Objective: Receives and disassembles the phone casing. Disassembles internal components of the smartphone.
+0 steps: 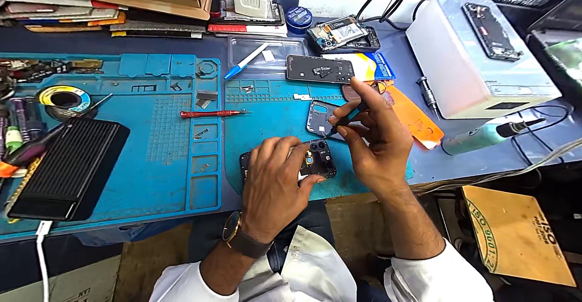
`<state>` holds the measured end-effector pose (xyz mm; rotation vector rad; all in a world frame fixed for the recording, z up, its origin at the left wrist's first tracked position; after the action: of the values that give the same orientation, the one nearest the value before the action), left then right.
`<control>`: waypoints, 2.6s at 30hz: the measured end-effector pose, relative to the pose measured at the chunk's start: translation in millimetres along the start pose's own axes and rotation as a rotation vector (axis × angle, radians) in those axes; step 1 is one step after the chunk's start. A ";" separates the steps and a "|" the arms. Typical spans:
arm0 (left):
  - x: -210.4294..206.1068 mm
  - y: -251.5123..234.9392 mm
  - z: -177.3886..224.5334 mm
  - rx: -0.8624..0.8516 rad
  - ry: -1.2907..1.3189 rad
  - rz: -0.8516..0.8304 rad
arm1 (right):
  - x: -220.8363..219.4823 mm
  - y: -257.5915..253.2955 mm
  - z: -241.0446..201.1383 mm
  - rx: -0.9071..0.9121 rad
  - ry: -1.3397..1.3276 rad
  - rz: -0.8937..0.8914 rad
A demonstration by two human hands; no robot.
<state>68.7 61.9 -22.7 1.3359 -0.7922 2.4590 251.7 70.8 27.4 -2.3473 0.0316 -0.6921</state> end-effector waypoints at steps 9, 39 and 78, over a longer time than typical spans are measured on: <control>-0.4 1.0 -0.2 -0.005 -0.005 -0.008 | -1.2 -14.8 5.6 0.057 0.119 -0.094; -5.1 6.1 3.6 -0.050 -0.074 0.030 | 3.6 -9.8 10.4 0.049 -0.075 -0.056; 9.7 17.3 4.4 -0.198 0.133 0.322 | 6.3 -9.5 10.1 0.019 -0.131 -0.024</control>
<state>58.7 44.7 -18.8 1.0315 -1.2634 2.5855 260.6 82.9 29.9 -2.3728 -0.0614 -0.5460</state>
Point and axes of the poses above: each hand's wrist, its own y-axis away from the middle knuckle, its own x-axis out of the back of the hand, z = x × y, the point moved 4 cm from there along -y, towards the middle knuckle, and after that the axes turned 3 degrees about -z, right-handed, at the moved point
